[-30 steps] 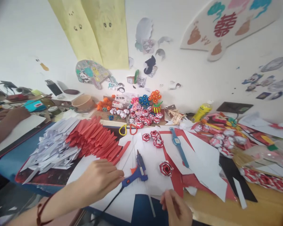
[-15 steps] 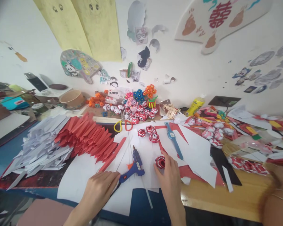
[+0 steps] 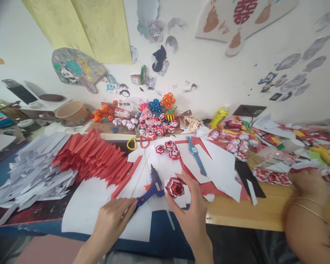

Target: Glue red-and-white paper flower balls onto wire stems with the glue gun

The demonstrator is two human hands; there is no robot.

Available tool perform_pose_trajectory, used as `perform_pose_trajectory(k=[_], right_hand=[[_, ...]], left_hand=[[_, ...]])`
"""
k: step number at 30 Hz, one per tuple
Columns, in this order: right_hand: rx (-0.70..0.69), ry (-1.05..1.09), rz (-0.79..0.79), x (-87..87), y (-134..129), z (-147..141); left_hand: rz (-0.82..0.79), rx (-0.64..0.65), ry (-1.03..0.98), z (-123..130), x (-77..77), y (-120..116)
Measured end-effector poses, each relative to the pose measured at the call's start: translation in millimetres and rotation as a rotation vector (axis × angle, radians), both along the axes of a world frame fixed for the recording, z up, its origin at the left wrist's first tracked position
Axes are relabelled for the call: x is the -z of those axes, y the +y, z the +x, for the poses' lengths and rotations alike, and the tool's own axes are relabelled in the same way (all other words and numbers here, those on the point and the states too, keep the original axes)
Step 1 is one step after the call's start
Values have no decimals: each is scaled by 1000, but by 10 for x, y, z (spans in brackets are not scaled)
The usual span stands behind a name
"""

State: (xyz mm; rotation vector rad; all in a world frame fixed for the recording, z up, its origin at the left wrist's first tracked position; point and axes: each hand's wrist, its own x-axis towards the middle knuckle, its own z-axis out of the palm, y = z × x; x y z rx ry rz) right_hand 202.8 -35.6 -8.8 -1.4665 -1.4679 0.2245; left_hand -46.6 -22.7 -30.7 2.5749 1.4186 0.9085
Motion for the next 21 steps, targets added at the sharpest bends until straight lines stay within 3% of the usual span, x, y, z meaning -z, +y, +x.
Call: perform_pose_trajectory(k=[7, 12, 16, 21], right_hand=[[-69, 38, 61, -68, 17, -66], [-78, 65, 68, -71, 72, -111], [-151, 472, -42, -5, 147, -219], [-303, 1046, -183, 49, 239, -402]], left_hand=[[-3, 9, 4, 38, 29, 32], [-114, 63, -182, 135, -27, 97], [-318, 117, -404, 286, -177, 173], [-300, 171, -523, 459, -322, 243]])
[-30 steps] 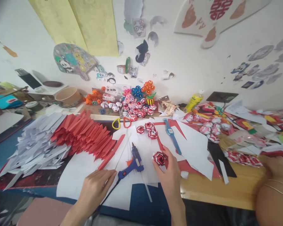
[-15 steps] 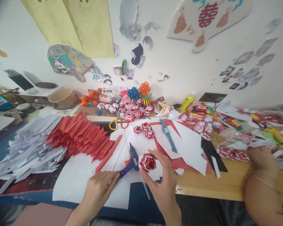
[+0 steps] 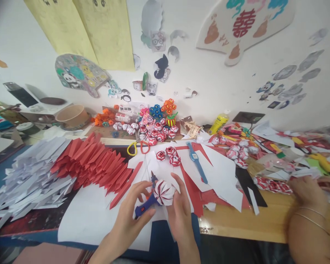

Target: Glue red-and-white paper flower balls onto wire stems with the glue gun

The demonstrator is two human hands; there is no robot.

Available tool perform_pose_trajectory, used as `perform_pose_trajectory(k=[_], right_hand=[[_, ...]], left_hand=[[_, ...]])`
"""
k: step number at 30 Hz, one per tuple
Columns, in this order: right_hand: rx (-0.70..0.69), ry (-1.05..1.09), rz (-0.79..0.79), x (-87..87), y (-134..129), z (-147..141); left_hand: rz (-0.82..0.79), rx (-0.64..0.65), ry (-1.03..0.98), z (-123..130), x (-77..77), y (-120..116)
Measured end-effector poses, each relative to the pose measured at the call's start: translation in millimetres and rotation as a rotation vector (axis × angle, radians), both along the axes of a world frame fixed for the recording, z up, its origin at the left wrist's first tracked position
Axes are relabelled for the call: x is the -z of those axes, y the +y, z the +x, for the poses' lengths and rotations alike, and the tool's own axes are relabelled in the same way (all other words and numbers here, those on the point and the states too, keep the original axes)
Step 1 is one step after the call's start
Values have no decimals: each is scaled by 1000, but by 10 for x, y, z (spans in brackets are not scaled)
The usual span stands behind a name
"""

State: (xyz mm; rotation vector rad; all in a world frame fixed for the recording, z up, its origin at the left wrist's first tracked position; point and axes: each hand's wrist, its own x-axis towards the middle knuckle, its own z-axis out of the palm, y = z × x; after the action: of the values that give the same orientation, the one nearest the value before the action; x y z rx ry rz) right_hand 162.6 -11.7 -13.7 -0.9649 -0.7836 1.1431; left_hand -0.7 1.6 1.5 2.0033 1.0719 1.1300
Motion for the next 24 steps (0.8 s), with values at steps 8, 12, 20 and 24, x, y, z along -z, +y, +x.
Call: perform_pose_trajectory(k=[8, 12, 20, 24], right_hand=[[-145, 276, -114, 31, -20, -91], [-201, 345, -91, 88, -27, -91], [-176, 341, -82, 140, -40, -117], [-88, 275, -42, 112, -62, -118]], left_hand=[[114, -103, 24, 135, -35, 70], [119, -110, 19, 133, -49, 66], [128, -102, 45, 87, 24, 33], [91, -181, 133, 9, 199, 31]])
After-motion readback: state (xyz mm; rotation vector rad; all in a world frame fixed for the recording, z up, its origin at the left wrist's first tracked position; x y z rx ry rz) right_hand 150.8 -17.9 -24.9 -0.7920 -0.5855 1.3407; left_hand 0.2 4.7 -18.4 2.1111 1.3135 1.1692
